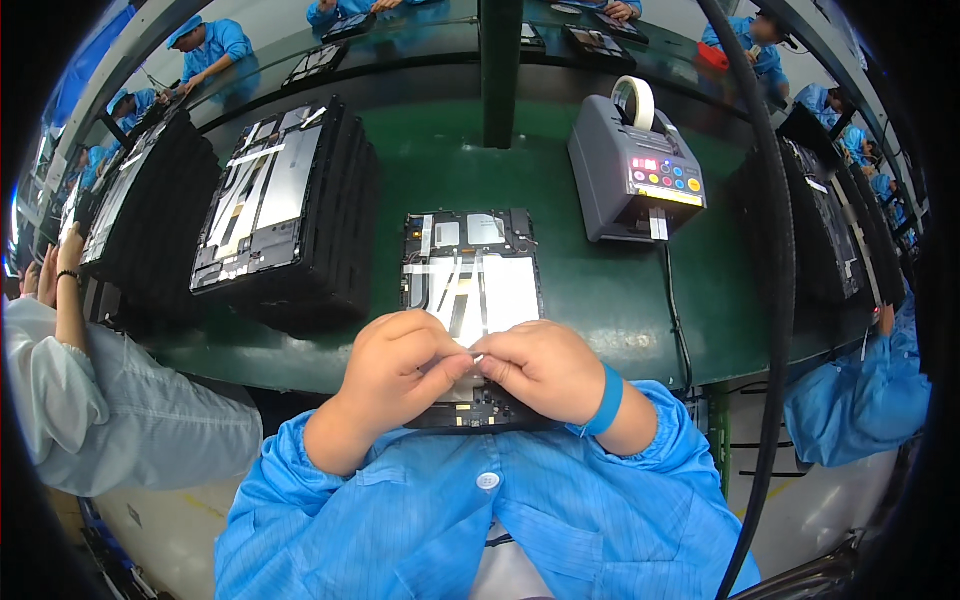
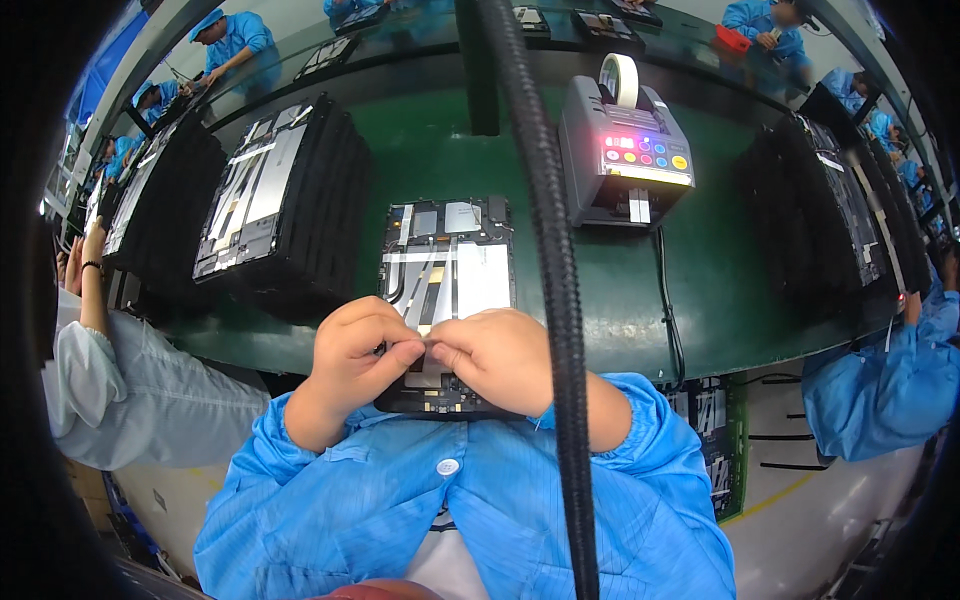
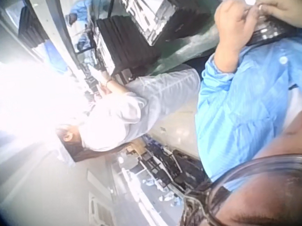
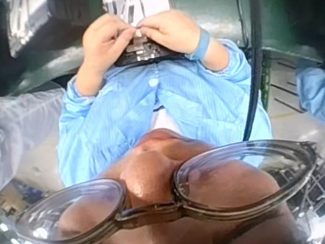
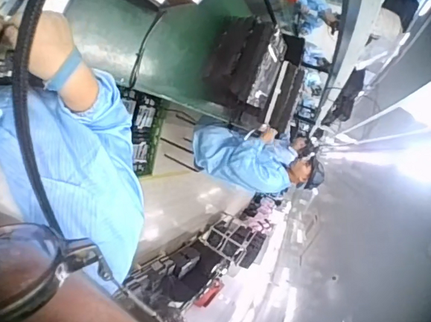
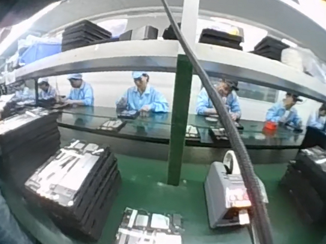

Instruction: Assembling screen components by applying adhesive strips or labels.

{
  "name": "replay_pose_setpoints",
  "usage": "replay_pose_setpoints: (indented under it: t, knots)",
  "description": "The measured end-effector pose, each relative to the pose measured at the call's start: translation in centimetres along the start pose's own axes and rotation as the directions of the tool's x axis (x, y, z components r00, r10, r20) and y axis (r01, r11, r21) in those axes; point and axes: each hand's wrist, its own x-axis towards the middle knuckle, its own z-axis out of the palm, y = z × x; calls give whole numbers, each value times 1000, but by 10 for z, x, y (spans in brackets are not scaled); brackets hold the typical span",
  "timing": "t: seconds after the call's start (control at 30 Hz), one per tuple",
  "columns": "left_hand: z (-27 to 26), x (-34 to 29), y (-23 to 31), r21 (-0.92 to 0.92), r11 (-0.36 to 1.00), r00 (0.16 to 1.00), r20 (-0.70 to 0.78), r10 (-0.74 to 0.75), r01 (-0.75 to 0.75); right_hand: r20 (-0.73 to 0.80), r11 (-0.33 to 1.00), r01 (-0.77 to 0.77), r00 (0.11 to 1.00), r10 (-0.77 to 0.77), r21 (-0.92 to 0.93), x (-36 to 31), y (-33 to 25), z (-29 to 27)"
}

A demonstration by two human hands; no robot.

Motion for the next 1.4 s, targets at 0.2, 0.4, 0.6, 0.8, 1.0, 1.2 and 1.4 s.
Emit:
replay_pose_setpoints:
  t: [0.2, 0.4, 0.6, 0.8, 1.0, 1.2, 1.4]
  knots:
    - [5, 23, 2, 67, 996, 996, -60, 70, -66, -318, 854, -49, 916, 246, 518, -16, 5, 3]
    - [20, 64, -11, 113, 993, 993, 112, 33, -46, -479, 965, -191, 840, 255, 179, -19, 28, -15]
    - [56, 96, -53, 460, 881, 970, 243, -4, -112, -292, 682, -166, 813, 503, 712, 0, 57, -39]
    - [46, 95, -66, 444, 881, 949, 315, 17, -163, -224, 718, -296, 816, 533, 630, 5, 77, -47]
    - [33, 87, -66, 486, 870, 955, 288, -64, -88, -250, 769, -404, 782, 571, 494, 42, 106, -48]
    - [33, 82, -68, 478, 868, 960, 280, -6, -134, -302, 900, -258, 878, 370, 352, 73, 149, -25]
    - [32, 80, -67, 624, 754, 963, 264, 46, -207, -129, 791, -379, 862, 491, 479, 72, 117, -44]
